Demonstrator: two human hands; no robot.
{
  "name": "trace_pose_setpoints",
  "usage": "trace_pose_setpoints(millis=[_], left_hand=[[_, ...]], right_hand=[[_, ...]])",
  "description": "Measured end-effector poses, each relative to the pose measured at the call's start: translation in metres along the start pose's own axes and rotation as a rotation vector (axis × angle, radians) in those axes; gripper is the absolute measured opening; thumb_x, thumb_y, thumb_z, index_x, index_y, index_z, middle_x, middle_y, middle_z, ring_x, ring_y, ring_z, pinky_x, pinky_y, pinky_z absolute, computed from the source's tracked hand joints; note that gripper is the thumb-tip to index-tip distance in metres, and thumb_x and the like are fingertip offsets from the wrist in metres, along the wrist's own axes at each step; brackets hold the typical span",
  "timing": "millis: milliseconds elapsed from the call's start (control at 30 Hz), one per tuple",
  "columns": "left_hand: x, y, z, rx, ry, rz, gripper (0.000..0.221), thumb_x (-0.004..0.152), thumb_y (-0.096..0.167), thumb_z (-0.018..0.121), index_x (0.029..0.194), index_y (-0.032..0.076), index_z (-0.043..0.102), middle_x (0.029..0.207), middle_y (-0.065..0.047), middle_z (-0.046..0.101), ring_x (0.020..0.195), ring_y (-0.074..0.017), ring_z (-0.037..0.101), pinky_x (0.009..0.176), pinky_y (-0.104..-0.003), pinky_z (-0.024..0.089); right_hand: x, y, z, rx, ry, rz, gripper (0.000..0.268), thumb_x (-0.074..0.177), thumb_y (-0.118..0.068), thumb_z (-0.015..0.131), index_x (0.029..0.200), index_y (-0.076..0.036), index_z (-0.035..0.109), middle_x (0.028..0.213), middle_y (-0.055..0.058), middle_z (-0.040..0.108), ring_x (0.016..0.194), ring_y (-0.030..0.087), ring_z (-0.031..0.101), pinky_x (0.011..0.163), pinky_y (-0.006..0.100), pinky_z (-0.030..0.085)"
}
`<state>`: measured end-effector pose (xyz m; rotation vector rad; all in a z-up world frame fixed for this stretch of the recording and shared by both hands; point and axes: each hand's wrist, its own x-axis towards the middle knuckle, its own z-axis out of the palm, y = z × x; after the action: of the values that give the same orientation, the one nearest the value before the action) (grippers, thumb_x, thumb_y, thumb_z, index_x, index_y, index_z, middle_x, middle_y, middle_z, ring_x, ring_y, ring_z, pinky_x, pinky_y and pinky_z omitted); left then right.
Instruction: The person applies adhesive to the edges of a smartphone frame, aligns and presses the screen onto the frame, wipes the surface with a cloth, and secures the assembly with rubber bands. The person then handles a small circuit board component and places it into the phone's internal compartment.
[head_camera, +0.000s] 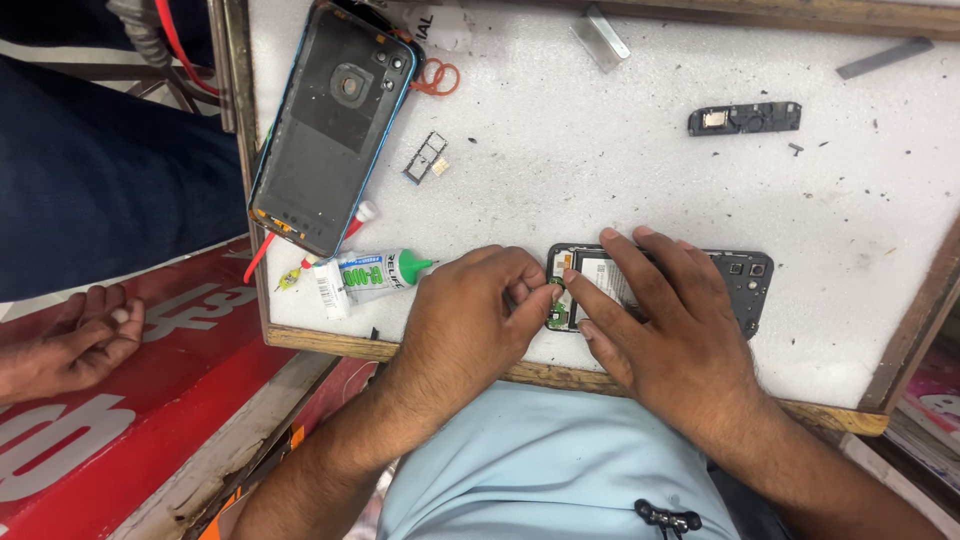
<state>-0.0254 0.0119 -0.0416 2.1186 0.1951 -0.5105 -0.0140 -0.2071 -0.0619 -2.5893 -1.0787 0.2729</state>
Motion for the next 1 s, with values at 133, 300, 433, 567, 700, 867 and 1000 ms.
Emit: trace_pose_setpoints(millis=[133,300,433,567,700,867,1000], left_hand=[[0.0,-0.001,-0.001,-0.04,-0.025,-0.044,0.015,0.091,0.021,0.075,0.089,0.006,0.07,0.075,-0.005,0.068,0.061,-0.0162,0.067,0.055,-0.032,0.055],[0.0,0.001,0.0,-0.012,-0.006,-0.014,0.012,0.092,0.018,0.072,0.091,0.006,0.07,0.074,-0.005,0.069,0.062,-0.0148,0.067,0.056,-0.031,0.055],[0.001,0.002,0.003,0.018,-0.025,-0.05,0.014,0.092,0.019,0.072,0.09,0.006,0.07,0.074,-0.005,0.068,0.062,-0.0145,0.067,0.055,-0.03,0.056],[0.0,0.002,0.003,0.02,0.024,0.001,0.014,0.09,0.019,0.074,0.09,0.006,0.07,0.074,-0.005,0.068,0.063,-0.0157,0.068,0.058,-0.031,0.056],[-0.003,0.003,0.005,0.034,0.057,0.001,0.016,0.087,0.02,0.076,0.089,0.005,0.07,0.074,-0.006,0.067,0.064,-0.0195,0.068,0.059,-0.034,0.056],[-0.011,-0.005,0.008,0.043,0.142,0.143,0.014,0.09,0.017,0.074,0.097,0.005,0.07,0.084,-0.009,0.069,0.074,-0.0274,0.069,0.065,-0.039,0.055],[-0.036,-0.005,0.022,0.104,0.288,0.312,0.015,0.095,0.011,0.068,0.109,0.005,0.069,0.101,-0.012,0.069,0.084,-0.0326,0.069,0.071,-0.041,0.056]], right_hand=[[0.0,0.0,0.001,0.003,-0.009,0.001,0.051,0.089,-0.034,0.073,0.138,-0.024,0.061,0.147,0.015,0.046,0.137,0.036,0.043,0.113,0.061,0.039],[0.0,0.0,0.0,0.002,-0.014,0.013,0.053,0.088,-0.034,0.073,0.139,-0.024,0.06,0.147,0.014,0.046,0.138,0.036,0.042,0.113,0.061,0.039],[-0.001,-0.001,0.002,-0.013,-0.001,0.011,0.052,0.089,-0.034,0.073,0.139,-0.024,0.06,0.147,0.014,0.045,0.138,0.035,0.042,0.114,0.06,0.039],[-0.001,-0.001,0.003,-0.018,0.019,0.009,0.051,0.09,-0.031,0.073,0.139,-0.024,0.061,0.147,0.014,0.045,0.138,0.035,0.042,0.115,0.059,0.038],[0.0,-0.002,0.0,0.004,0.037,0.0,0.05,0.088,-0.03,0.074,0.136,-0.024,0.061,0.148,0.013,0.046,0.138,0.035,0.043,0.114,0.057,0.038],[0.001,-0.003,-0.005,0.032,0.084,-0.02,0.055,0.085,-0.026,0.074,0.138,-0.023,0.06,0.146,0.014,0.049,0.135,0.037,0.045,0.111,0.057,0.039],[0.002,-0.003,-0.004,0.048,0.114,-0.014,0.055,0.084,-0.026,0.073,0.138,-0.022,0.06,0.144,0.015,0.051,0.133,0.038,0.046,0.109,0.057,0.039]])
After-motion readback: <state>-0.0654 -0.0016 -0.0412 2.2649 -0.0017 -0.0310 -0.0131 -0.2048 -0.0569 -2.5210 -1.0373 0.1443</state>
